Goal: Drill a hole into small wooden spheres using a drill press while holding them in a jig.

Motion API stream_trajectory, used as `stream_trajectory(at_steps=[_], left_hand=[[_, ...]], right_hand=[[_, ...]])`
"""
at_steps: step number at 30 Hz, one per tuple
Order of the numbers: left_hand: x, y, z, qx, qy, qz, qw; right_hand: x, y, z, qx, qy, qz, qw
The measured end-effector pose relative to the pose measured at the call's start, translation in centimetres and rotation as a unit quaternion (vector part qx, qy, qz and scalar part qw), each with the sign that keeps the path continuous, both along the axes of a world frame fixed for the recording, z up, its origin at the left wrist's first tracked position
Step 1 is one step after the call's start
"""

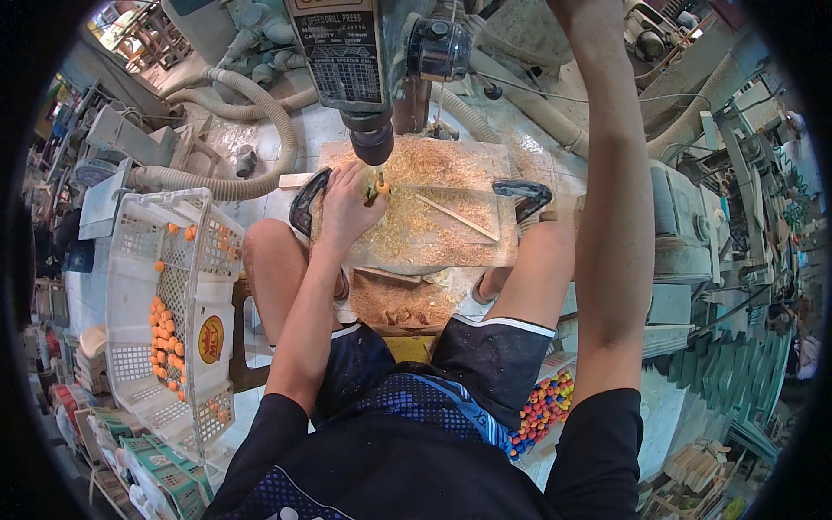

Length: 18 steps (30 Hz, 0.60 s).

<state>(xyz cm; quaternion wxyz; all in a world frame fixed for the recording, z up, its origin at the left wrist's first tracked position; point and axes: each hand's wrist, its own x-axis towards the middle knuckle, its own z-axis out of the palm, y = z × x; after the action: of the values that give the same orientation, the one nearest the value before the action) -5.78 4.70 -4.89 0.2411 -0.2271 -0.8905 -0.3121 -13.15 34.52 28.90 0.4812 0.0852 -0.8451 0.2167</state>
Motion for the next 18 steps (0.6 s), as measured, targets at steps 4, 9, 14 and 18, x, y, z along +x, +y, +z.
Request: stream_trajectory(at_steps=[4, 9, 14, 18], left_hand=[[0.2, -0.2, 0.0, -0.014, 0.000, 0.011, 1.000], [-0.1, -0.3, 0.1, 0.035, -0.034, -0.018, 0.999], [-0.2, -0.9, 0.5, 0.046, -0.008, -0.053, 0.998], [-0.1, -0.9, 0.5, 0.059, -0.044, -0.043, 0.996]], right_hand=[[0.2, -0.2, 0.0, -0.053, -0.030, -0.024, 0.998], [0.4, -0.3, -0.4, -0.025, -0.016, -0.007, 1.000], [0.8, -1.2, 0.1, -0.080, -0.062, 0.017, 0.995], [1.4, -1.4, 0.4, -0.032, -0.076, -0.116, 0.990]])
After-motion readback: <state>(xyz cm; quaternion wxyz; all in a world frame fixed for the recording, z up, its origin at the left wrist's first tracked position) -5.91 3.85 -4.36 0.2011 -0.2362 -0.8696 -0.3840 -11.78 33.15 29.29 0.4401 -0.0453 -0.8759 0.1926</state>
